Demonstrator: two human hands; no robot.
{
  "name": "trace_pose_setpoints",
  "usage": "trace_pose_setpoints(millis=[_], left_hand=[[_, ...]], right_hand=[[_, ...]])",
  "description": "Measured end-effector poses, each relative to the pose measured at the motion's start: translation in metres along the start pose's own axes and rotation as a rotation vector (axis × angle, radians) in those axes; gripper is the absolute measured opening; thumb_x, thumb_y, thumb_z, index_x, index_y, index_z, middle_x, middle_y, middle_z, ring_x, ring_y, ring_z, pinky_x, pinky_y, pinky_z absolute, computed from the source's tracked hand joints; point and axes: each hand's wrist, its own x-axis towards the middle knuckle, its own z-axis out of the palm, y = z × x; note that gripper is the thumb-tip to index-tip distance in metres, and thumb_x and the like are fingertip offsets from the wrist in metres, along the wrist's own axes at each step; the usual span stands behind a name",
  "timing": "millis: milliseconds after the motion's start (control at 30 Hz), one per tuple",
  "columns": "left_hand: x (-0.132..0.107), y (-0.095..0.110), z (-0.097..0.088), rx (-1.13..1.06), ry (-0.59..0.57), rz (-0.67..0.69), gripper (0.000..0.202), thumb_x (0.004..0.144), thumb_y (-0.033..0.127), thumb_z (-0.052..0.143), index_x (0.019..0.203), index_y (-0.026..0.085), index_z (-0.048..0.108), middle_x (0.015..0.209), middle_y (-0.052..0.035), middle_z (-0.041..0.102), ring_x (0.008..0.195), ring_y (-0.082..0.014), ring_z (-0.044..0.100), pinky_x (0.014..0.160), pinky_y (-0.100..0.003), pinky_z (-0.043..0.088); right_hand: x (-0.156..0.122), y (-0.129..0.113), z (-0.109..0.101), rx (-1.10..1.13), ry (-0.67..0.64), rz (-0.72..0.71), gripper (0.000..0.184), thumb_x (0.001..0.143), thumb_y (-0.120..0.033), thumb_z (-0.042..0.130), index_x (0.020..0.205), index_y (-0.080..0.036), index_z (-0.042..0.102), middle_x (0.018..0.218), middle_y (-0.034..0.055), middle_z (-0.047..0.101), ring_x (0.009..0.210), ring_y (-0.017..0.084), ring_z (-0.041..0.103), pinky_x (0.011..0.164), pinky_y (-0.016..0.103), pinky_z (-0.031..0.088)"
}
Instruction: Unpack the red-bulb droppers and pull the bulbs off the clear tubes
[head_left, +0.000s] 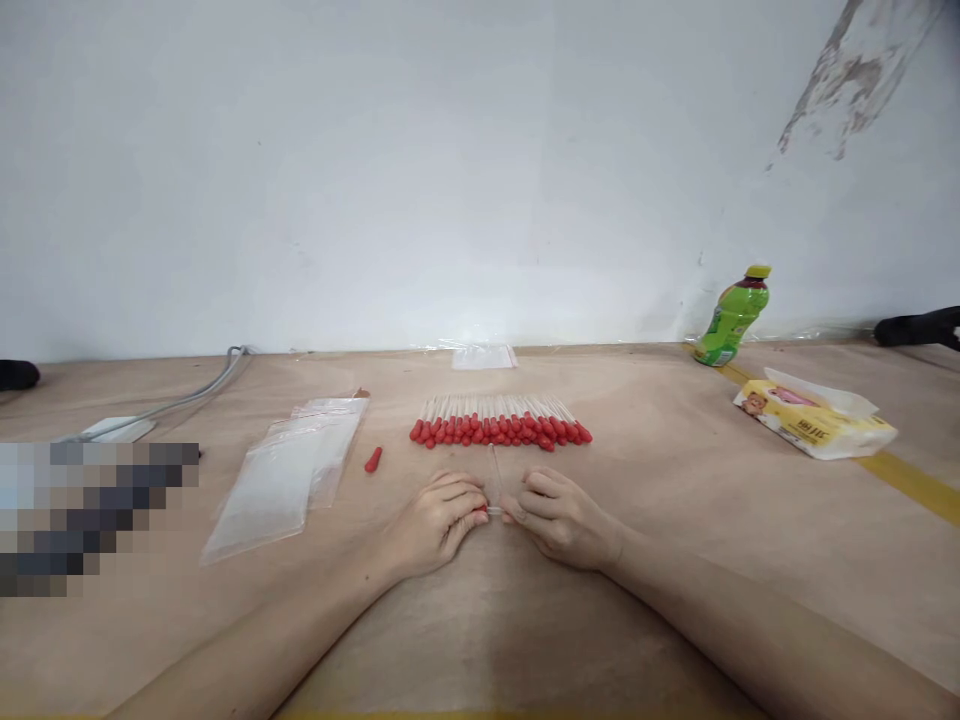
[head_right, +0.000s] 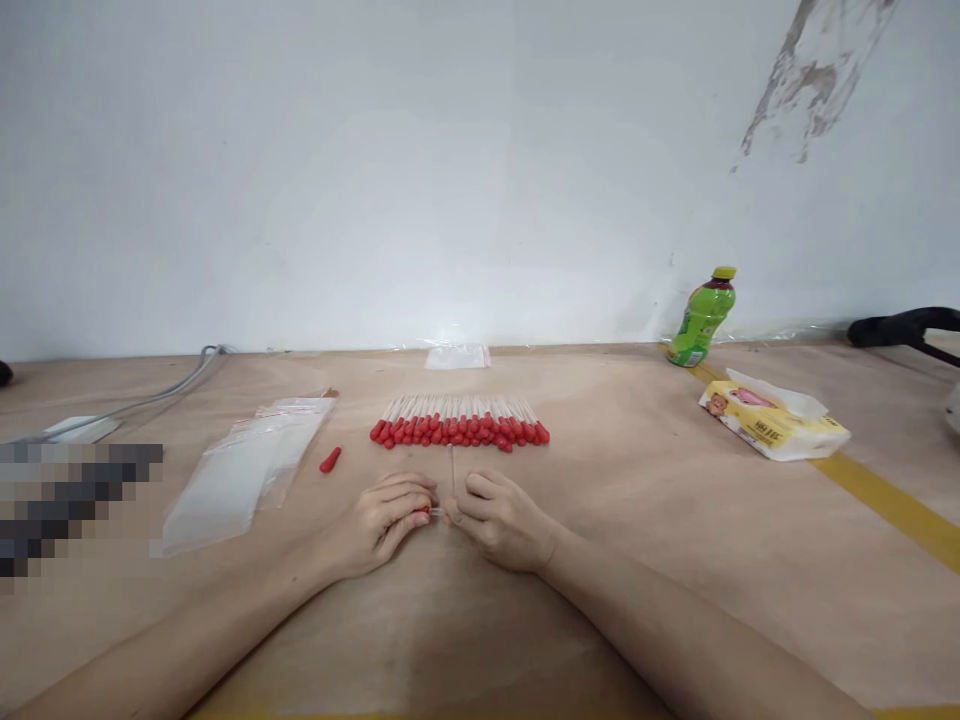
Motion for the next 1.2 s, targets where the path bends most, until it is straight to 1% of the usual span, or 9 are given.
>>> trace_pose_setpoints(millis=[167, 300, 400, 500, 600, 700, 833, 967, 1200], left_hand=[[0.000, 0.000, 0.000, 0.018, 0.012, 0.033, 0.015, 0.086, 0.020, 0.045, 0.090, 0.016, 0.059, 0.087, -0.0063, 0.065, 0.092, -0.0188, 0.055, 0.084, -0.034, 0.043], [-0.004, -0.002, -0.001, 0.032, 0.025, 0.038, 0.014, 0.086, 0.019, 0.046, 0.089, 0.016, 0.059, 0.086, -0.0048, 0.065, 0.093, -0.0178, 0.054, 0.085, -0.032, 0.043], [-0.008, -0.008, -0.010, 0.090, 0.110, -0.015, 0.014, 0.086, 0.019, 0.046, 0.088, 0.017, 0.060, 0.087, -0.0039, 0.064, 0.091, -0.0165, 0.054, 0.083, -0.030, 0.043], [-0.012, -0.020, -0.027, 0.200, 0.222, -0.186, 0.017, 0.085, 0.026, 0.047, 0.087, 0.019, 0.062, 0.088, -0.0036, 0.061, 0.082, -0.0153, 0.055, 0.077, -0.028, 0.044], [-0.015, -0.038, -0.049, 0.296, 0.266, -0.454, 0.026, 0.085, 0.033, 0.042, 0.093, 0.019, 0.063, 0.085, -0.0044, 0.057, 0.079, -0.0160, 0.055, 0.071, -0.027, 0.044], [-0.022, -0.057, -0.070, 0.387, 0.222, -0.713, 0.033, 0.083, 0.035, 0.039, 0.098, 0.016, 0.063, 0.084, -0.0061, 0.056, 0.082, -0.0193, 0.056, 0.071, -0.029, 0.044], [-0.033, -0.075, -0.086, 0.384, 0.132, -0.950, 0.042, 0.077, 0.043, 0.044, 0.107, 0.017, 0.057, 0.084, -0.0056, 0.061, 0.078, -0.0209, 0.059, 0.067, -0.028, 0.044], [-0.039, -0.084, -0.086, 0.330, 0.072, -1.053, 0.047, 0.073, 0.048, 0.047, 0.109, 0.018, 0.054, 0.081, -0.0043, 0.064, 0.076, -0.0207, 0.061, 0.065, -0.027, 0.044], [-0.041, -0.090, -0.081, 0.290, 0.028, -1.074, 0.047, 0.073, 0.053, 0.046, 0.103, 0.018, 0.057, 0.085, -0.0053, 0.066, 0.082, -0.0211, 0.061, 0.071, -0.028, 0.044]], right_hand=[[-0.001, 0.001, -0.006, 0.004, -0.001, -0.069, 0.017, 0.086, -0.011, 0.043, 0.092, -0.012, 0.059, 0.064, 0.0018, 0.051, 0.065, 0.014, 0.040, 0.069, 0.030, 0.040], [-0.003, 0.005, -0.014, 0.012, 0.012, -0.089, 0.024, 0.087, -0.010, 0.039, 0.104, -0.014, 0.056, 0.066, 0.0020, 0.054, 0.066, 0.014, 0.043, 0.069, 0.031, 0.041], [-0.010, 0.011, -0.016, 0.006, 0.045, 0.039, 0.025, 0.087, -0.014, 0.039, 0.106, -0.015, 0.055, 0.065, 0.0024, 0.054, 0.066, 0.015, 0.044, 0.065, 0.031, 0.040], [-0.013, 0.014, -0.008, 0.013, 0.094, 0.316, 0.023, 0.085, -0.017, 0.044, 0.104, -0.017, 0.057, 0.068, 0.0038, 0.055, 0.067, 0.016, 0.045, 0.064, 0.031, 0.041], [-0.009, 0.012, 0.002, 0.083, 0.046, 0.490, 0.030, 0.082, -0.013, 0.042, 0.110, -0.017, 0.053, 0.081, 0.0065, 0.058, 0.075, 0.017, 0.049, 0.069, 0.032, 0.042], [-0.002, 0.008, 0.006, 0.151, -0.017, 0.609, 0.035, 0.076, -0.006, 0.040, 0.109, -0.017, 0.049, 0.090, 0.0068, 0.058, 0.081, 0.018, 0.051, 0.072, 0.031, 0.043], [0.003, 0.007, 0.009, 0.197, -0.061, 0.717, 0.024, 0.070, -0.003, 0.041, 0.086, -0.018, 0.052, 0.079, 0.0037, 0.058, 0.074, 0.016, 0.051, 0.064, 0.027, 0.041], [0.007, 0.006, 0.012, 0.260, -0.065, 0.731, 0.019, 0.070, -0.005, 0.044, 0.082, -0.017, 0.053, 0.074, 0.0033, 0.056, 0.073, 0.016, 0.051, 0.064, 0.026, 0.040], [0.018, -0.001, 0.009, 0.336, -0.117, 0.767, 0.013, 0.074, -0.024, 0.056, 0.085, -0.016, 0.055, 0.076, 0.0042, 0.054, 0.075, 0.017, 0.050, 0.068, 0.029, 0.041]])
